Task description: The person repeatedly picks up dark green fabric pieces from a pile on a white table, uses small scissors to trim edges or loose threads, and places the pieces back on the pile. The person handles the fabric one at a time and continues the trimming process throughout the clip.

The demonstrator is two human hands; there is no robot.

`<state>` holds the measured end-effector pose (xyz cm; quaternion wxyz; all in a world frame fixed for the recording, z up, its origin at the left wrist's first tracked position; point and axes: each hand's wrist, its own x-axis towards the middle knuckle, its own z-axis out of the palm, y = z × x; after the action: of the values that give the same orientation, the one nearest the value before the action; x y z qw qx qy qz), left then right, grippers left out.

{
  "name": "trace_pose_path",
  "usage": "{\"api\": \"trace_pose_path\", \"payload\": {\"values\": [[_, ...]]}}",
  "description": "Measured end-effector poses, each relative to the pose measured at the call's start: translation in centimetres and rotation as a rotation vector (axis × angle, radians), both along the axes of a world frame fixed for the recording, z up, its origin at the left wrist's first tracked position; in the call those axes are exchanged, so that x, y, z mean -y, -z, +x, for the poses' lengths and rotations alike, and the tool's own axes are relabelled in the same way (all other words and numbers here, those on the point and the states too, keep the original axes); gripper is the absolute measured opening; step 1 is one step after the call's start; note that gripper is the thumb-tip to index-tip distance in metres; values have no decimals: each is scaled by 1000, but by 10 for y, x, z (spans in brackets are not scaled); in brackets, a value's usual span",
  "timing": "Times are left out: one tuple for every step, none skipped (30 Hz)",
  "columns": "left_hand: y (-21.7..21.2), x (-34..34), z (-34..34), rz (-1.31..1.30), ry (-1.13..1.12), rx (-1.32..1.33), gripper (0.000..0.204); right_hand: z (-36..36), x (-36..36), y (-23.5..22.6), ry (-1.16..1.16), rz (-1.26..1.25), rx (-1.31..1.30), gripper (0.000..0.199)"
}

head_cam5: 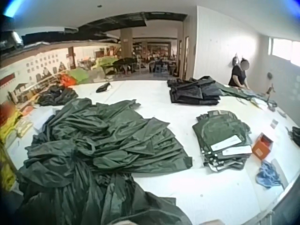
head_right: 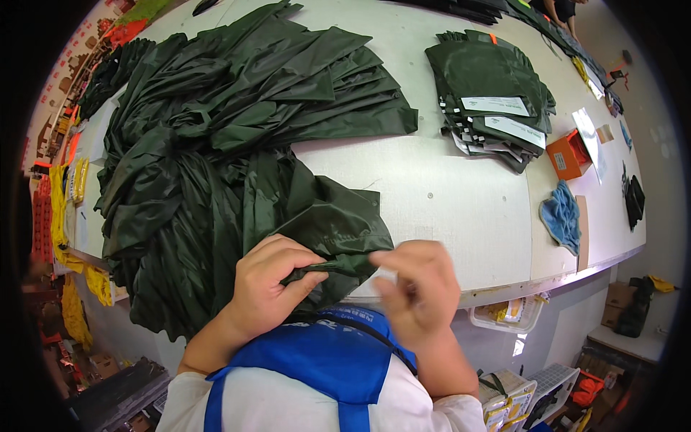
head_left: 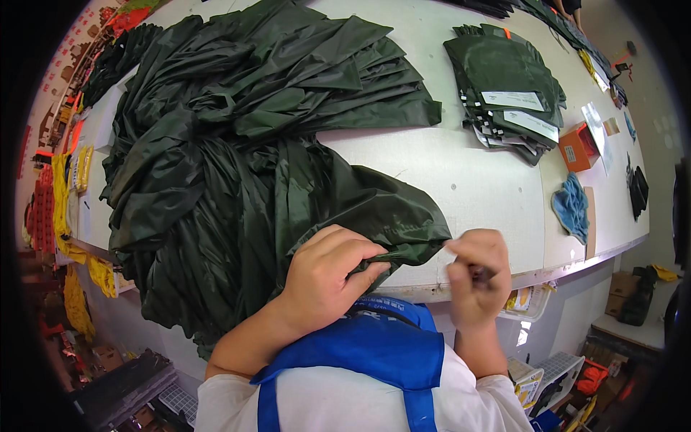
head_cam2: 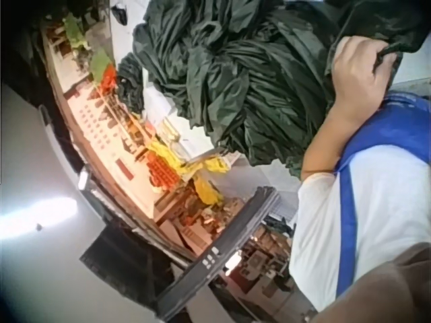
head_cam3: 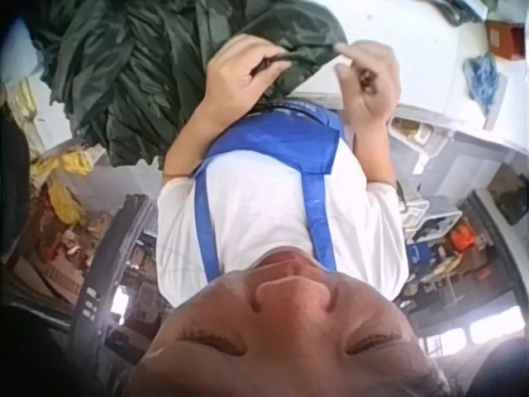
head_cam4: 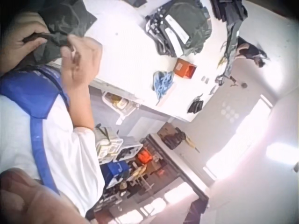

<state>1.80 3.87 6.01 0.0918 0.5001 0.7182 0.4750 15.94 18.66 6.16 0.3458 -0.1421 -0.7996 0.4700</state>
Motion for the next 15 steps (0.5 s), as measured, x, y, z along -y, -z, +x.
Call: {"api": "trace_pose_path", "payload": {"values": [[0, -1, 0, -3, 17, -7, 18, -5, 2, -12, -77, 144, 66, 30], [-2, -2, 0, -8, 33, -26, 18, -11, 2, -13, -110, 142, 120, 31], [-4, -3, 0, -14, 48, -45, 17, -17, 3, -14, -144, 139, 175, 33], [-5, -3, 0, -19, 61, -63, 17, -19, 4, -14, -180, 136, 230, 35], [-5, -3, -1, -20, 64, -69, 17, -19, 4, -11, -192, 161, 203, 36], [-4, -2, -1, -20, 65, -75, 17, -20, 3, -5, -206, 186, 177, 36], [-3, -1, -2, -21, 67, -81, 17, -20, 3, -2, -219, 211, 150, 37], [-4, 0, -2, -38, 75, -70, 16, -21, 4, -1, -215, 261, 122, 35], [-5, 0, -4, -55, 84, -58, 16, -22, 5, 0, -211, 311, 94, 33], [-6, 0, -5, -72, 93, -46, 15, -22, 6, 1, -206, 361, 65, 32], [-6, 1, -5, -78, 104, -23, 15, -23, 6, 2, -218, 359, 31, 29], [-5, 1, -6, -85, 116, -1, 14, -24, 5, 4, -229, 356, -3, 26], [-5, 1, -6, -91, 128, 21, 14, -25, 5, 6, -240, 354, -37, 24], [-5, 1, -6, -107, 127, 45, 15, -25, 4, 5, -269, 216, 7, 20], [-7, 1, -7, -123, 125, 69, 16, -25, 2, 4, -297, 79, 52, 17]]}}
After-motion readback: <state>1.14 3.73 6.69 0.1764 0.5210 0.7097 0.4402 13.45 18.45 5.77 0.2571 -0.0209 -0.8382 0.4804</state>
